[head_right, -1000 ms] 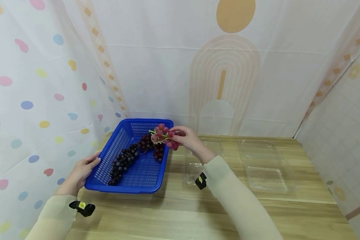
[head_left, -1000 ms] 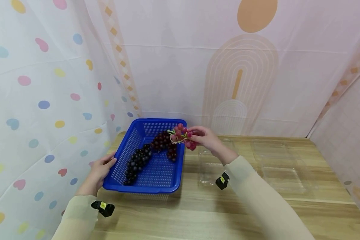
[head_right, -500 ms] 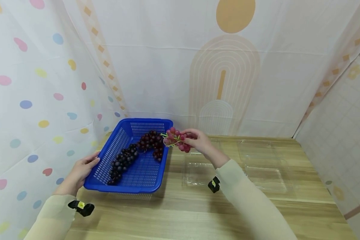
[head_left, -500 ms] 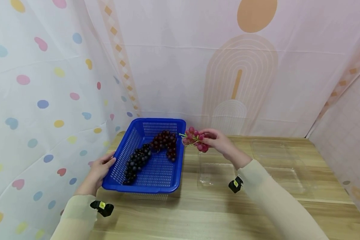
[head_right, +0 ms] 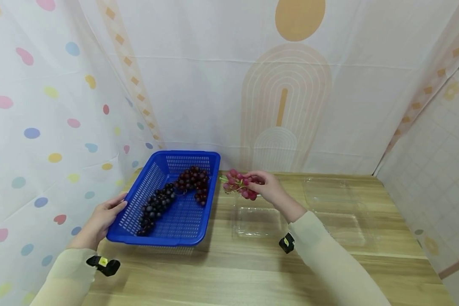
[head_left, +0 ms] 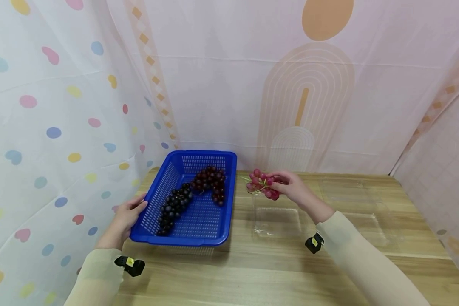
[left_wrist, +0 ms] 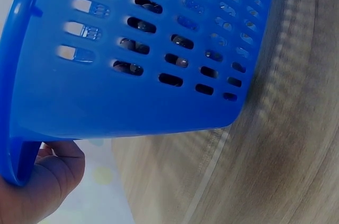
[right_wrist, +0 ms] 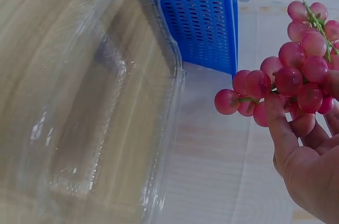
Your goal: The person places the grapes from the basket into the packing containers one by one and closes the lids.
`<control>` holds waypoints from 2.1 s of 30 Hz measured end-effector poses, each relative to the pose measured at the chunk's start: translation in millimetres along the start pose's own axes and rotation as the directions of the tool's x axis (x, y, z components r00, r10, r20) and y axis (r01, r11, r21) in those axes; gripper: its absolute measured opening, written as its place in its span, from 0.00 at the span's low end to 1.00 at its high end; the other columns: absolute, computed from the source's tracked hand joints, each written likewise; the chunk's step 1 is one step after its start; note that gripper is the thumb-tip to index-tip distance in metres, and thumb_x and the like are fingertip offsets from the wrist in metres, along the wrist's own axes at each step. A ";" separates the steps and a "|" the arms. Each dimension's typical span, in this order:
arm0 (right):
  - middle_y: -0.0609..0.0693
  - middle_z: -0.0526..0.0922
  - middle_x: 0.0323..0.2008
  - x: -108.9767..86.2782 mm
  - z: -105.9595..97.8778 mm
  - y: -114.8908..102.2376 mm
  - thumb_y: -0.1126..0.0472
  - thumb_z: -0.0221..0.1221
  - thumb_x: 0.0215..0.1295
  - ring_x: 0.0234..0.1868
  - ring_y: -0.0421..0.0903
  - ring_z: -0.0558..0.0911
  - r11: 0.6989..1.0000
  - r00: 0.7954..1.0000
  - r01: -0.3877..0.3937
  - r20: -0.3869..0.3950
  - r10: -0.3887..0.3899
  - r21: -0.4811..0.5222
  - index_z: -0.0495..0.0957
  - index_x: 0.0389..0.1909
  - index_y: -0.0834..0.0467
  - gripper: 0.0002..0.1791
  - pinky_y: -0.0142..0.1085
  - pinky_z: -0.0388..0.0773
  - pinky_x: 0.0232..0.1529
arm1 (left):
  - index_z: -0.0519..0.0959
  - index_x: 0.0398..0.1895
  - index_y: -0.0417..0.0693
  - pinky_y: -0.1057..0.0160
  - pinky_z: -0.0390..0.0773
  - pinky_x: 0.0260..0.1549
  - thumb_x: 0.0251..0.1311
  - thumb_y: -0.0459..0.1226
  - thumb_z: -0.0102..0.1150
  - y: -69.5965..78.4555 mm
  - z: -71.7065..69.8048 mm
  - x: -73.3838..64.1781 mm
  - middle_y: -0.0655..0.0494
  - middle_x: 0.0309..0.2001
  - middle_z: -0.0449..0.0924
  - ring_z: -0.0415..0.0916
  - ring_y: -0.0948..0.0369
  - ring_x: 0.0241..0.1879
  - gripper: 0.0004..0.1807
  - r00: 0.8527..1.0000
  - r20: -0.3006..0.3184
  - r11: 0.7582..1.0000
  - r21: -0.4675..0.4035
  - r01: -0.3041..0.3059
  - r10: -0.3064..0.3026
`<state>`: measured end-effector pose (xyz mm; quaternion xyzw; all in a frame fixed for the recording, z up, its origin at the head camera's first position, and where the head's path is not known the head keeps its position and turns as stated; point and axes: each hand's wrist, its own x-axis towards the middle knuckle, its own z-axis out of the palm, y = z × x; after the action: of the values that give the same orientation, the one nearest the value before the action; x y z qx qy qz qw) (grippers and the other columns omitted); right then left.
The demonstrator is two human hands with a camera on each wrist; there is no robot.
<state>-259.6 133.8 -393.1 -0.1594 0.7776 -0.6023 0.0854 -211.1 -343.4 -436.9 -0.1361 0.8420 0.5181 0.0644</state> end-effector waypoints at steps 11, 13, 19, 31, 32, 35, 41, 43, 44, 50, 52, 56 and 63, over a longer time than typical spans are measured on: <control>0.62 0.81 0.48 -19.1 -8.6 8.6 0.67 0.57 0.65 0.45 0.49 0.80 0.979 0.996 0.016 -0.085 -0.033 -0.202 0.77 0.53 0.63 0.16 0.32 0.77 0.40 | 0.50 0.74 0.51 0.66 0.71 0.48 0.73 0.47 0.38 0.6 0.6 -0.1 0.40 0.72 0.53 0.62 0.49 0.62 0.30 1.000 0.009 1.000 -0.007 0.002 -0.002; 0.62 0.82 0.47 -22.5 -10.2 10.4 0.67 0.57 0.64 0.44 0.49 0.80 0.975 0.994 0.010 -0.103 -0.034 -0.221 0.78 0.52 0.63 0.15 0.31 0.77 0.39 | 0.50 0.74 0.52 0.62 0.70 0.51 0.72 0.48 0.38 0.9 0.7 -0.3 0.40 0.72 0.52 0.61 0.49 0.63 0.30 1.000 0.009 1.000 -0.012 0.006 -0.005; 0.61 0.83 0.44 -30.7 -14.5 18.7 0.69 0.58 0.62 0.41 0.47 0.80 0.957 0.989 0.032 -0.130 -0.072 -0.288 0.79 0.50 0.63 0.14 0.29 0.76 0.36 | 0.50 0.74 0.52 0.61 0.70 0.51 0.72 0.48 0.39 2.3 1.4 -0.5 0.40 0.72 0.52 0.61 0.48 0.63 0.30 1.000 0.007 1.000 -0.014 0.014 -0.014; 0.60 0.84 0.40 -42.4 -10.3 35.8 0.69 0.59 0.62 0.36 0.46 0.81 0.937 0.985 0.027 -0.149 -0.084 -0.350 0.79 0.48 0.63 0.14 0.29 0.77 0.32 | 0.50 0.74 0.53 0.71 0.74 0.40 0.72 0.48 0.39 0.2 -1.8 1.2 0.39 0.71 0.53 0.69 0.58 0.53 0.30 1.000 0.015 0.999 -0.029 0.027 -0.027; 0.60 0.84 0.40 -43.4 -9.6 37.0 0.69 0.59 0.62 0.37 0.47 0.81 0.934 0.985 0.023 -0.149 -0.082 -0.357 0.79 0.48 0.63 0.14 0.30 0.77 0.33 | 0.50 0.74 0.53 0.71 0.74 0.40 0.72 0.48 0.39 -0.1 -1.9 1.3 0.39 0.71 0.53 0.69 0.59 0.52 0.30 0.999 0.015 0.999 -0.032 0.028 -0.028; 0.59 0.83 0.41 -46.9 -6.9 40.5 0.68 0.60 0.61 0.38 0.48 0.81 0.922 0.984 0.014 -0.158 -0.082 -0.388 0.80 0.48 0.62 0.13 0.30 0.77 0.35 | 0.51 0.74 0.53 0.71 0.74 0.40 0.72 0.48 0.39 -0.4 -1.8 1.3 0.39 0.71 0.54 0.70 0.61 0.50 0.31 1.000 0.017 0.999 -0.035 0.024 -0.024; 0.57 0.84 0.39 -52.4 -0.1 46.4 0.67 0.60 0.61 0.36 0.45 0.81 0.914 0.985 -0.011 -0.161 -0.060 -0.406 0.80 0.47 0.60 0.13 0.30 0.77 0.33 | 0.50 0.74 0.52 0.72 0.74 0.39 0.72 0.48 0.39 0.4 -1.8 0.4 0.39 0.72 0.53 0.70 0.62 0.50 0.31 1.000 0.016 0.999 -0.034 0.019 -0.019; 0.57 0.84 0.38 -53.5 2.3 47.4 0.66 0.61 0.61 0.35 0.45 0.81 0.910 0.985 -0.025 -0.165 -0.048 -0.414 0.80 0.47 0.59 0.13 0.30 0.77 0.32 | 0.50 0.74 0.52 0.72 0.74 0.40 0.72 0.48 0.39 0.8 -1.6 -0.2 0.40 0.72 0.53 0.69 0.59 0.53 0.31 1.000 0.016 0.999 -0.035 0.022 -0.021; 0.56 0.84 0.38 -54.2 3.5 48.0 0.65 0.61 0.61 0.35 0.45 0.81 0.905 0.984 -0.033 -0.170 -0.044 -0.425 0.80 0.47 0.59 0.13 0.31 0.77 0.32 | 0.50 0.74 0.52 0.72 0.73 0.40 0.72 0.49 0.39 1.1 -1.5 -0.6 0.40 0.72 0.52 0.68 0.57 0.55 0.31 1.000 0.017 0.999 -0.034 0.023 -0.022; 0.55 0.85 0.38 -58.1 9.8 53.3 0.65 0.62 0.60 0.35 0.45 0.81 0.863 0.980 -0.046 -0.191 -0.059 -0.502 0.81 0.46 0.58 0.13 0.36 0.77 0.35 | 0.49 0.74 0.52 0.72 0.73 0.41 0.72 0.49 0.39 1.0 -0.3 -0.8 0.40 0.72 0.52 0.65 0.52 0.60 0.31 0.999 0.027 0.999 -0.039 0.027 -0.026; 0.54 0.85 0.37 -58.5 12.0 55.8 0.64 0.62 0.60 0.34 0.44 0.80 0.854 0.980 -0.047 -0.189 -0.060 -0.518 0.81 0.46 0.58 0.13 0.35 0.77 0.34 | 0.50 0.74 0.52 0.72 0.73 0.40 0.72 0.49 0.39 0.6 -0.6 -0.4 0.40 0.72 0.52 0.67 0.55 0.57 0.31 0.999 0.024 0.999 -0.036 0.025 -0.024; 0.52 0.85 0.36 -57.6 16.8 60.0 0.64 0.63 0.59 0.31 0.41 0.78 0.837 0.980 -0.041 -0.185 -0.074 -0.546 0.82 0.45 0.57 0.12 0.33 0.75 0.31 | 0.50 0.74 0.53 0.72 0.73 0.39 0.72 0.49 0.39 -0.4 -1.7 0.3 0.40 0.72 0.52 0.69 0.60 0.52 0.31 1.000 0.019 0.999 -0.031 0.019 -0.018; 0.50 0.85 0.33 -57.4 23.3 64.5 0.64 0.65 0.57 0.30 0.40 0.78 0.801 0.974 0.007 -0.177 -0.141 -0.598 0.83 0.40 0.56 0.09 0.32 0.76 0.31 | 0.51 0.74 0.54 0.68 0.72 0.44 0.71 0.50 0.41 -1.0 -1.8 1.5 0.42 0.72 0.52 0.67 0.57 0.56 0.31 1.000 0.013 0.999 -0.038 0.024 -0.024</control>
<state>-207.8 147.2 -464.7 -0.1432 0.9244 -0.3452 -0.0758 -212.1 -345.7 -437.3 -0.1441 0.8298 0.5341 0.0732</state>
